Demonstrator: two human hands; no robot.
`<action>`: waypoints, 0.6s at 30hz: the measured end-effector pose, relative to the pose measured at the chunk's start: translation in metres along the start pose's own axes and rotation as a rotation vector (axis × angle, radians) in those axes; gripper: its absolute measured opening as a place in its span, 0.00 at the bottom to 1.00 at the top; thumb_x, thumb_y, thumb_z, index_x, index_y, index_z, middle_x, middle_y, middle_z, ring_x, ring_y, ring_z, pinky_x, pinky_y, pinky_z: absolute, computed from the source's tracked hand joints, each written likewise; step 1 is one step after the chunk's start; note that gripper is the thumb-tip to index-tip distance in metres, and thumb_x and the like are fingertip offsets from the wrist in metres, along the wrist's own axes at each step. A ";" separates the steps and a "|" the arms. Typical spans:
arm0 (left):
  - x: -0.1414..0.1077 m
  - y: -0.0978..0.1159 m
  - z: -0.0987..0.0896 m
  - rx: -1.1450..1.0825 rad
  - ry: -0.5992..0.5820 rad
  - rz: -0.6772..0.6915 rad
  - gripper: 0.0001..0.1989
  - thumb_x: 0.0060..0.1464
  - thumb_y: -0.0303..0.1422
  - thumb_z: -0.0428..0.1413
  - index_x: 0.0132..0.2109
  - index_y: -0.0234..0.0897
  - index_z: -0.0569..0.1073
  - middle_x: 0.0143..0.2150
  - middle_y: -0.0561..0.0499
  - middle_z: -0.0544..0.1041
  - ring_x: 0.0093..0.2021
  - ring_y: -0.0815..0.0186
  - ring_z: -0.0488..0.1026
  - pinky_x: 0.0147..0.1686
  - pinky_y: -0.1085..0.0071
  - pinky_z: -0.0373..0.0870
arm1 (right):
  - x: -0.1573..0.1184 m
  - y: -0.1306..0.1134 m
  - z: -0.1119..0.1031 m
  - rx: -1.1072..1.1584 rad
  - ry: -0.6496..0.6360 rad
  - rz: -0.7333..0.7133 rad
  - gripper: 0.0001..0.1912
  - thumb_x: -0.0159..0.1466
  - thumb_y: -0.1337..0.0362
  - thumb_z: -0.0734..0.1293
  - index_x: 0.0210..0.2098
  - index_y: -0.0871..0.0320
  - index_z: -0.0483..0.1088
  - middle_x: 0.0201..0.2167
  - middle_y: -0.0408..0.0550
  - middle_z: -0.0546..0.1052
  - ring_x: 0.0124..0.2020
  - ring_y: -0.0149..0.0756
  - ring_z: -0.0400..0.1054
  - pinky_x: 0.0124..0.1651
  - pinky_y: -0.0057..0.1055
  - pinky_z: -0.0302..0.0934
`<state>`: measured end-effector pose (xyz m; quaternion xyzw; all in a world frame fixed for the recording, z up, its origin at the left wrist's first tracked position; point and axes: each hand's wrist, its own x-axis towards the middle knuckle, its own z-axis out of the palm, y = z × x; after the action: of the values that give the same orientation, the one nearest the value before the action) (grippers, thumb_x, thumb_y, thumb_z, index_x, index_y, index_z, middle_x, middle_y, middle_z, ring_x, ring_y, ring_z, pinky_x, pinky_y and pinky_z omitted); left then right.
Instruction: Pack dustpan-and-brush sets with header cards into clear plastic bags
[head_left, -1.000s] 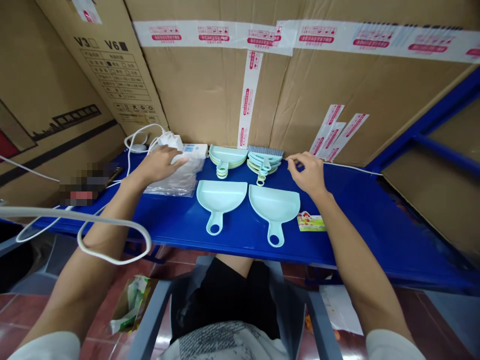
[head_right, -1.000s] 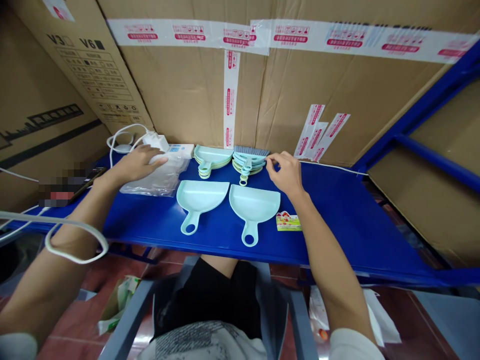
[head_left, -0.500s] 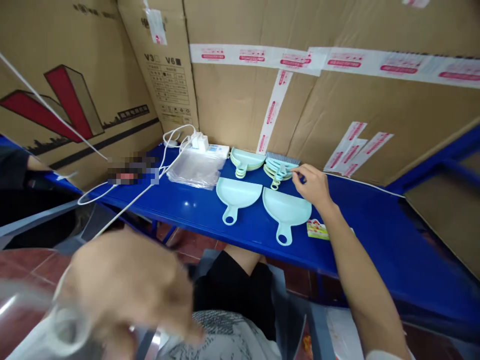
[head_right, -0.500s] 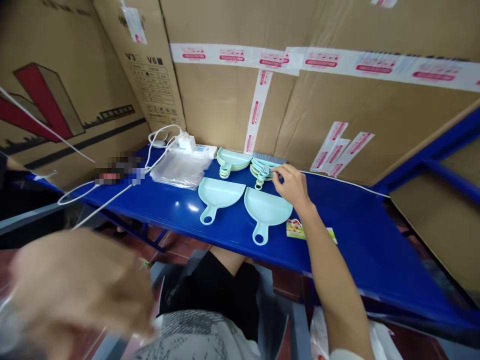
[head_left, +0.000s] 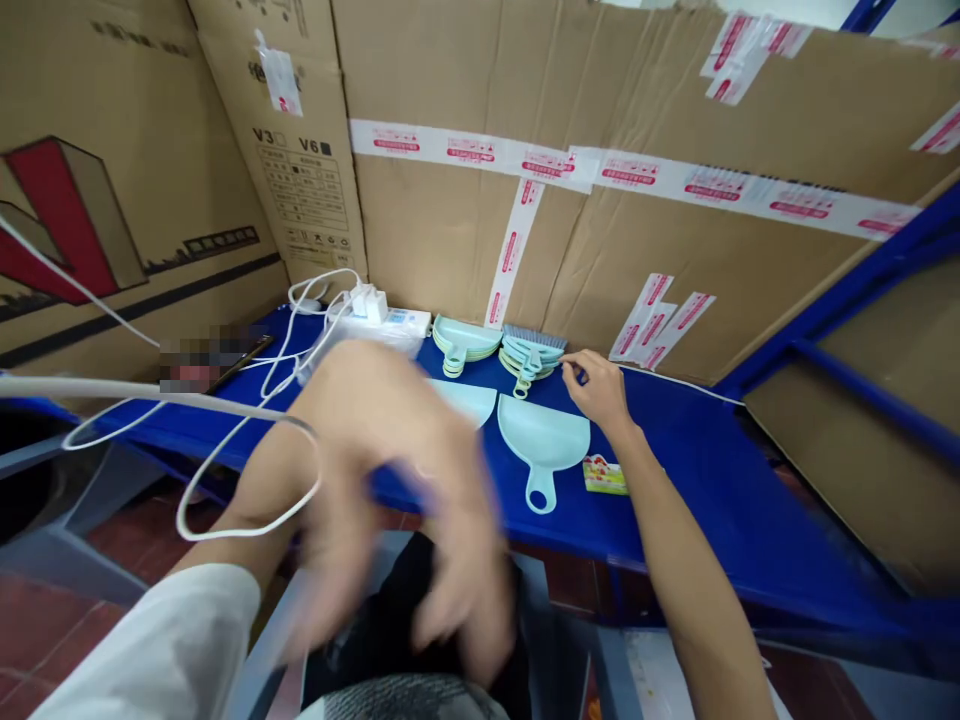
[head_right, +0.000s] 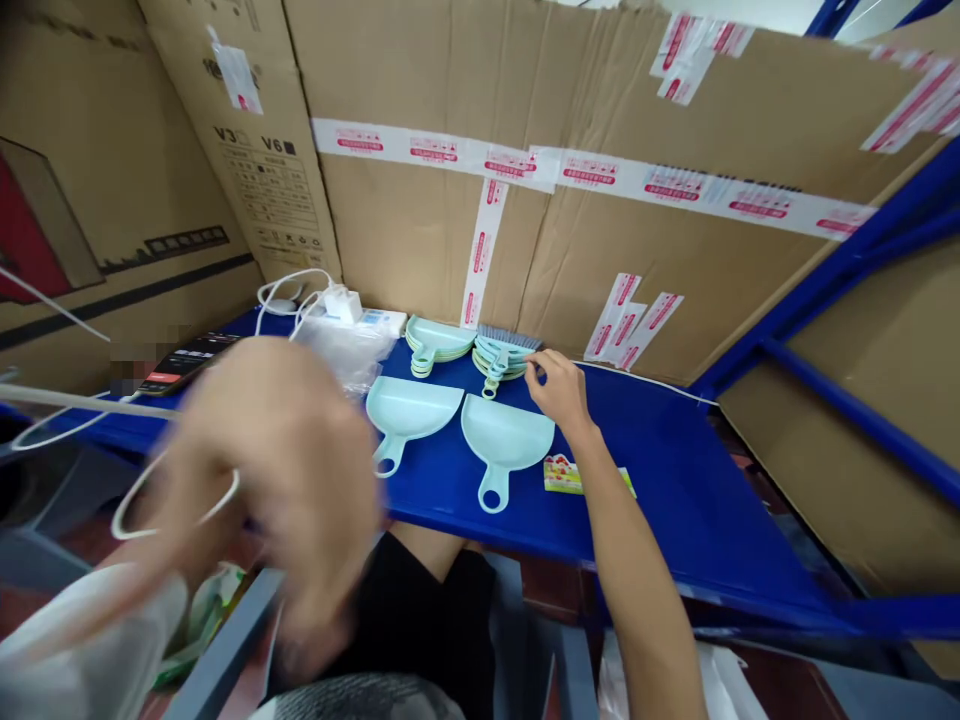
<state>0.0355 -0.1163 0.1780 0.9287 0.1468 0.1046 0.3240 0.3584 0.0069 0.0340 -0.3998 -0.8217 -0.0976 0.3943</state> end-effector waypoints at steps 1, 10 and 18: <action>0.018 -0.020 -0.001 0.086 -0.015 0.036 0.25 0.58 0.57 0.66 0.55 0.51 0.84 0.54 0.48 0.86 0.54 0.54 0.83 0.51 0.63 0.81 | -0.001 -0.002 0.000 -0.001 -0.015 0.007 0.11 0.73 0.64 0.63 0.42 0.54 0.79 0.36 0.50 0.83 0.36 0.44 0.77 0.40 0.39 0.68; 0.004 -0.205 0.004 0.837 0.568 -0.342 0.14 0.67 0.32 0.53 0.43 0.35 0.84 0.42 0.39 0.85 0.49 0.48 0.80 0.45 0.57 0.74 | -0.001 -0.035 0.019 -0.010 -0.209 0.076 0.18 0.72 0.57 0.69 0.60 0.51 0.71 0.57 0.55 0.74 0.39 0.44 0.77 0.42 0.42 0.72; -0.014 -0.209 0.010 0.805 0.517 -0.338 0.16 0.69 0.36 0.53 0.46 0.37 0.85 0.46 0.44 0.85 0.40 0.56 0.80 0.37 0.63 0.67 | -0.007 -0.024 0.038 0.157 -0.269 0.087 0.13 0.71 0.61 0.69 0.54 0.55 0.74 0.55 0.57 0.71 0.37 0.40 0.75 0.44 0.44 0.75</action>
<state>-0.0176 0.0291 0.0364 0.8871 0.3989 0.2122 -0.0941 0.3217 0.0051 0.0073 -0.4122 -0.8541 0.0386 0.3147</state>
